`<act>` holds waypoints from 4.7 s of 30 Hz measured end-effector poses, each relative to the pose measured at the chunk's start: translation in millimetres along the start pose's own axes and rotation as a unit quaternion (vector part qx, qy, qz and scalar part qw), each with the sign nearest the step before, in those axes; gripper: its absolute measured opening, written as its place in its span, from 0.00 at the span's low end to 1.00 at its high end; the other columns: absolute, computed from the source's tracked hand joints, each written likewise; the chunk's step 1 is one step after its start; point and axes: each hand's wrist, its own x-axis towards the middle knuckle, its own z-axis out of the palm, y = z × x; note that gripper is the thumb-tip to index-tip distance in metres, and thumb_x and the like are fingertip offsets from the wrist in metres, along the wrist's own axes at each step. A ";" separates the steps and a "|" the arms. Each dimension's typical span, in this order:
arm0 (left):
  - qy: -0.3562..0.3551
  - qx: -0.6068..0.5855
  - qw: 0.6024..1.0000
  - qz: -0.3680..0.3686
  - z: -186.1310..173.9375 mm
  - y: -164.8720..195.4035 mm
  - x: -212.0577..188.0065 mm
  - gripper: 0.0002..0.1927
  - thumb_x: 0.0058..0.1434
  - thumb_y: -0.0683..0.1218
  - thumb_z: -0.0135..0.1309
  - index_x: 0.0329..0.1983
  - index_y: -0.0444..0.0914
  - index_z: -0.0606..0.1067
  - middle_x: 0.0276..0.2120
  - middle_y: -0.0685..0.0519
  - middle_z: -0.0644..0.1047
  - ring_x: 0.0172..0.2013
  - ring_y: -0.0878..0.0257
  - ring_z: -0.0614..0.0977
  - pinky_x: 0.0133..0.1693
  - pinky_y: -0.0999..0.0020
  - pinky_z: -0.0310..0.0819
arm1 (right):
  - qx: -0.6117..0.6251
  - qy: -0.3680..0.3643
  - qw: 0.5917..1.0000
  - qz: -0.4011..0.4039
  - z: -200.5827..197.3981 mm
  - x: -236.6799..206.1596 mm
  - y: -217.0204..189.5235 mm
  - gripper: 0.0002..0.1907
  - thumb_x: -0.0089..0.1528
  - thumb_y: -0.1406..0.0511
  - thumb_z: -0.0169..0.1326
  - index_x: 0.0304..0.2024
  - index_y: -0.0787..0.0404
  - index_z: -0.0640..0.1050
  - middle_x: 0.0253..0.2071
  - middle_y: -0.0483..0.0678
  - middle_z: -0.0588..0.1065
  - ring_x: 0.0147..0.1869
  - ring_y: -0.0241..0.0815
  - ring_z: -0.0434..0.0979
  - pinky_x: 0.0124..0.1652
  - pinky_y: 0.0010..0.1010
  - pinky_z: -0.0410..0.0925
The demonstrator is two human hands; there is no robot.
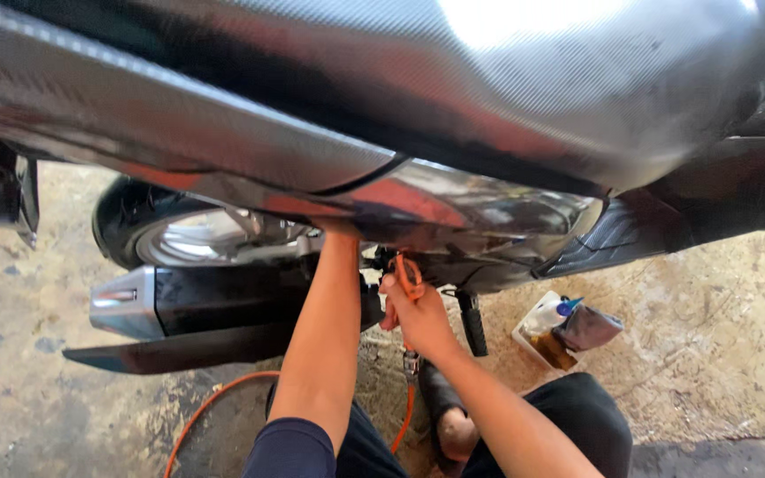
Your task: The person uses a cloth and an air blower to clean the seat and rear body panels of a black motorcycle. They wipe the seat, footrests, and rear fender while intermittently blowing air into crevices to remove dust.
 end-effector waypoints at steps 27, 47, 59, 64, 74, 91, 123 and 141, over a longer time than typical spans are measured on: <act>-0.090 -0.113 0.988 -0.057 -37.3 -16.4 20.3 0.24 0.72 0.61 0.41 0.53 0.37 0.70 0.51 0.47 0.71 0.50 0.52 0.71 0.53 0.53 0.63 | -0.047 0.065 0.994 0.077 3.0 0.4 -4.5 0.26 0.62 0.47 0.55 0.30 0.65 0.75 0.17 0.46 0.71 0.18 0.40 0.77 0.21 0.33 0.70; -0.179 -0.376 0.904 -0.099 -24.4 -31.8 -23.7 0.32 0.69 0.67 0.35 0.58 0.39 0.70 0.59 0.47 0.72 0.57 0.51 0.71 0.60 0.54 0.64 | -0.034 0.074 0.996 0.023 -0.1 7.8 25.1 0.26 0.61 0.45 0.55 0.27 0.62 0.74 0.19 0.44 0.73 0.22 0.37 0.79 0.26 0.32 0.75; -0.065 0.065 0.992 -0.088 -50.0 -24.7 4.0 0.27 0.70 0.63 0.41 0.58 0.39 0.72 0.58 0.45 0.73 0.58 0.50 0.71 0.63 0.53 0.62 | -0.104 0.092 0.988 0.072 12.3 5.4 7.3 0.29 0.63 0.46 0.54 0.34 0.68 0.76 0.19 0.48 0.75 0.23 0.39 0.79 0.27 0.34 0.71; 0.010 -0.108 0.993 -0.048 -24.8 -29.6 9.5 0.25 0.69 0.61 0.43 0.57 0.38 0.73 0.56 0.46 0.74 0.56 0.50 0.73 0.62 0.54 0.63 | -0.128 0.075 0.989 0.017 10.2 -5.3 3.7 0.27 0.63 0.44 0.51 0.40 0.63 0.76 0.22 0.46 0.75 0.24 0.37 0.81 0.27 0.31 0.71; 0.050 -0.088 0.995 -0.011 -20.0 -42.8 -7.7 0.22 0.67 0.57 0.47 0.54 0.37 0.75 0.53 0.46 0.76 0.54 0.51 0.75 0.60 0.55 0.66 | -0.109 0.083 0.990 0.029 9.8 3.3 6.7 0.28 0.63 0.44 0.52 0.42 0.64 0.78 0.21 0.47 0.75 0.24 0.38 0.80 0.27 0.31 0.71; -0.192 0.488 0.844 0.107 -37.3 -49.9 -33.0 0.16 0.64 0.50 0.53 0.48 0.34 0.78 0.46 0.46 0.80 0.50 0.52 0.79 0.56 0.57 0.71 | -0.059 0.079 0.992 0.080 14.9 -5.9 -1.2 0.27 0.62 0.47 0.54 0.45 0.65 0.77 0.22 0.51 0.73 0.23 0.41 0.78 0.26 0.34 0.72; -0.273 0.581 0.704 0.303 -39.1 -27.1 -144.8 0.15 0.72 0.49 0.48 0.46 0.34 0.81 0.41 0.43 0.81 0.41 0.39 0.79 0.47 0.45 0.71 | 0.002 0.164 0.986 0.004 32.5 -82.0 84.0 0.17 0.65 0.55 0.55 0.38 0.63 0.74 0.20 0.44 0.67 0.21 0.35 0.69 0.24 0.32 0.65; -0.021 0.087 0.972 0.218 -33.8 23.7 -164.8 0.25 0.78 0.50 0.41 0.68 0.26 0.65 0.67 0.41 0.69 0.66 0.52 0.70 0.68 0.58 0.58 | 0.061 -0.020 0.961 -0.267 28.7 -89.7 -30.8 0.16 0.69 0.57 0.51 0.40 0.65 0.74 0.24 0.44 0.70 0.27 0.32 0.71 0.31 0.29 0.69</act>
